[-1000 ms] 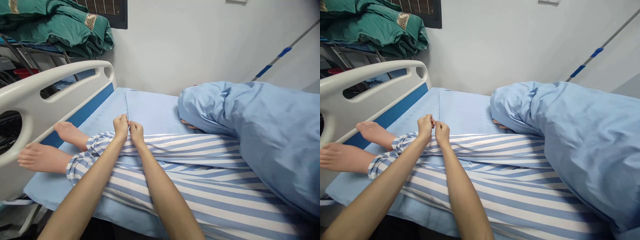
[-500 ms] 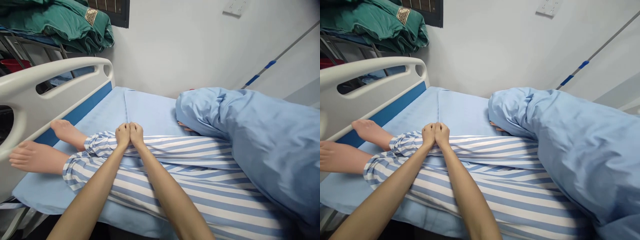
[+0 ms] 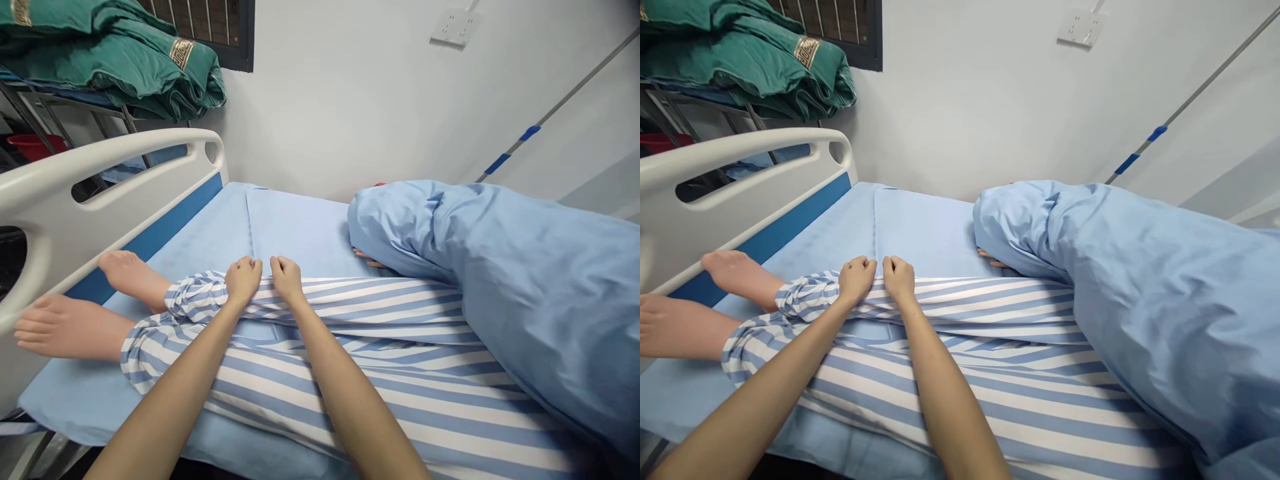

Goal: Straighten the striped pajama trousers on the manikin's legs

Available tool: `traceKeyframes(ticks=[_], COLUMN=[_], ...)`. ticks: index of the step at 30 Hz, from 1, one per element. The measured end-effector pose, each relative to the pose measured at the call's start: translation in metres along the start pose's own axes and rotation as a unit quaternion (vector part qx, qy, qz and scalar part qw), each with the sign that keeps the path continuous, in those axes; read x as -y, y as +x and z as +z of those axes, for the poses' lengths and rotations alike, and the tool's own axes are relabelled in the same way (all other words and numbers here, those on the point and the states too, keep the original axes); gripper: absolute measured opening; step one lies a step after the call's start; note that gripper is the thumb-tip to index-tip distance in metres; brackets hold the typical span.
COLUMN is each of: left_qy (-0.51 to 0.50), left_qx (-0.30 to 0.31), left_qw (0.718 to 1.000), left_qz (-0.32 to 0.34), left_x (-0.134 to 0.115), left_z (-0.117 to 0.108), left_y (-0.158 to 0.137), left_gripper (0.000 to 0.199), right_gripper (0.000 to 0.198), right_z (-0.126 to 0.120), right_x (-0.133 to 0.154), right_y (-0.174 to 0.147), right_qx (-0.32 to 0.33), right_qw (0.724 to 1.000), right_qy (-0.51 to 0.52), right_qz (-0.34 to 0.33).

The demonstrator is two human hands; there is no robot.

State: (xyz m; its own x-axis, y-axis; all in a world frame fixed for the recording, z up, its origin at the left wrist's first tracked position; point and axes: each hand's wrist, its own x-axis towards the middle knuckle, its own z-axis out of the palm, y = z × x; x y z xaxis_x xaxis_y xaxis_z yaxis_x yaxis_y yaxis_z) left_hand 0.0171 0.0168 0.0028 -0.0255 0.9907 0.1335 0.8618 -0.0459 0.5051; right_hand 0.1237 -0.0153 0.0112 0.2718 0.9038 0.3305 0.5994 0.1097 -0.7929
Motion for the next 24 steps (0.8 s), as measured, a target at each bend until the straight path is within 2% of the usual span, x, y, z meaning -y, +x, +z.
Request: traceKeyframes(ticks=[3, 10, 14, 16, 19, 21, 22, 24], left_qy=[0.000, -0.032, -0.118, -0.220, -0.400, -0.457, -0.454, -0.410], left_qx=[-0.005, -0.010, -0.010, -0.020, -0.038, -0.045, -0.052, -0.069], left_qw=[1.000, 0.999, 0.992, 0.974, 0.916, 0.888, 0.889, 0.909], left_qz=[0.012, 0.030, 0.047, 0.042, 0.004, -0.014, -0.014, 0.002], left_x=[0.000, -0.001, -0.011, -0.023, -0.045, -0.055, -0.058, -0.059], left_z=[0.001, 0.000, -0.005, -0.006, -0.002, 0.005, 0.009, 0.016], left_y=[0.000, -0.003, -0.002, 0.000, -0.001, -0.005, -0.008, -0.015], left_gripper=[0.029, 0.025, 0.027, 0.028, 0.028, 0.028, 0.029, 0.032], right_gripper=[0.039, 0.040, 0.040, 0.039, 0.039, 0.038, 0.037, 0.037], right_z=[0.004, 0.000, -0.001, -0.002, -0.003, -0.003, -0.003, -0.003], right_x=[-0.008, -0.005, -0.005, -0.006, -0.009, -0.010, -0.011, -0.012], right_y=[-0.002, 0.000, 0.000, 0.001, 0.004, 0.004, 0.005, 0.005], right_qx=[-0.002, -0.010, -0.021, -0.028, -0.045, -0.055, -0.061, -0.076], right_qw=[1.000, 0.999, 0.996, 0.993, 0.985, 0.979, 0.977, 0.973], right_qy=[0.005, 0.043, 0.080, 0.110, 0.160, 0.188, 0.197, 0.206], right_qz=[-0.005, 0.011, 0.023, 0.036, 0.050, 0.055, 0.058, 0.065])
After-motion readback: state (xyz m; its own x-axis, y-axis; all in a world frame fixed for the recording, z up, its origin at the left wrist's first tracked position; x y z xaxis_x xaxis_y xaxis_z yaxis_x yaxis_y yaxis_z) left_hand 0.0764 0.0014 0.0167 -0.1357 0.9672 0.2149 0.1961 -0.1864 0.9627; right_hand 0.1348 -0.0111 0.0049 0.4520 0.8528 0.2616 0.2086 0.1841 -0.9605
